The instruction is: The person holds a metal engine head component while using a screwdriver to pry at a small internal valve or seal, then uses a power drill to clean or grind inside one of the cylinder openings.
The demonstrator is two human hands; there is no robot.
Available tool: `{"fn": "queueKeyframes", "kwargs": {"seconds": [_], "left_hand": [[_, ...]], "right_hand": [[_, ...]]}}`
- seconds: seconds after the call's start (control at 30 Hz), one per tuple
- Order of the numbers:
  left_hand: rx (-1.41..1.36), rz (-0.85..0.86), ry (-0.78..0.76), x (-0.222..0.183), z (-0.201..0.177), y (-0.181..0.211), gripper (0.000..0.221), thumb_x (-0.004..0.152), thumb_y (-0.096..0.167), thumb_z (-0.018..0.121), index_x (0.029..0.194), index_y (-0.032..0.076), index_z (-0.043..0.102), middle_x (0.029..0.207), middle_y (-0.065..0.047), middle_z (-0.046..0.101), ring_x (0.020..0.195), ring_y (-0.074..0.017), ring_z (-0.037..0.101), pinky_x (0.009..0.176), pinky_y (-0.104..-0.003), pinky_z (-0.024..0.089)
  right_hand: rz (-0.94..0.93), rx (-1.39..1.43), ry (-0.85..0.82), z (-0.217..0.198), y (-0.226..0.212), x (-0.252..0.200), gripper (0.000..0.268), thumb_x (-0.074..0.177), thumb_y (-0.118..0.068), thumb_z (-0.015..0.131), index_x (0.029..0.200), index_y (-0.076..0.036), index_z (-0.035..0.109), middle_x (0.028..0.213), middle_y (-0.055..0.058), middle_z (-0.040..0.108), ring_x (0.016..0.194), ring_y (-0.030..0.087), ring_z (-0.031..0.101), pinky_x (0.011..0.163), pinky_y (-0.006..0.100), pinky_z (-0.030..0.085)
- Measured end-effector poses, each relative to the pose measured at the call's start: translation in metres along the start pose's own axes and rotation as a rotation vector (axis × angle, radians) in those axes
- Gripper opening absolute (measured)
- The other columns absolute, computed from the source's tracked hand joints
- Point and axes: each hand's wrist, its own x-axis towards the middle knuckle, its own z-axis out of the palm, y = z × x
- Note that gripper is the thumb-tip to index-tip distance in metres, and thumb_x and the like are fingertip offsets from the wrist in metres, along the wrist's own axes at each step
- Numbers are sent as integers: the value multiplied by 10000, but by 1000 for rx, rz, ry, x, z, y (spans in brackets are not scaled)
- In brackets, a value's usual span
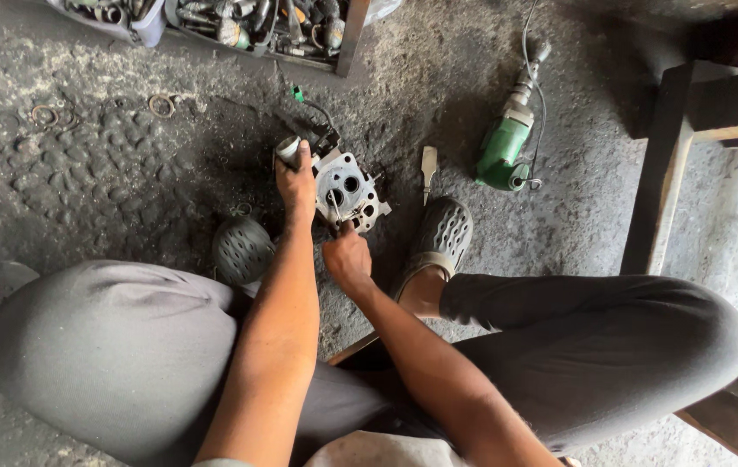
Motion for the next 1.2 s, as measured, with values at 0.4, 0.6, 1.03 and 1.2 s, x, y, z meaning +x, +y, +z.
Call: {"fn": "queueKeyframes", "kwargs": {"seconds": [0.4,0.6,1.03,1.2], "left_hand": [[14,-74,-27,-3,-3,13,610,942,487,698,1283,-11,611,1209,-166,717,1056,-256,704,911,-385,545],[23,-67,5,-2,0,8,617,935,485,711,1277,-20,617,1206,-172,720,1056,-270,706,916,-388,555],[-62,-110,-10,-6,0,19,591,937,452,716,1285,-15,615,1218,-154,723,1057,-241,705,928,-377,551],[-36,-129,-33,-9,-3,27,633,926,483,702,1314,-9,611,1258,-159,711,1101,-241,691,950,-377,538]], "right_hand": [[-114,1,50,20,20,17,355,889,-177,575,1200,-41,680,1004,299,726,1006,471,700,872,530,566],[-148,-178,164,-12,49,57,349,974,-449,612,1108,-149,730,947,222,733,929,439,707,818,536,557],[-657,-583,252,-94,-6,64,193,841,-304,728,995,-235,821,762,113,745,709,301,729,658,438,554],[-421,-509,161,-86,-6,65,275,888,-441,721,1014,-217,816,802,145,745,755,339,732,694,461,559]]}}
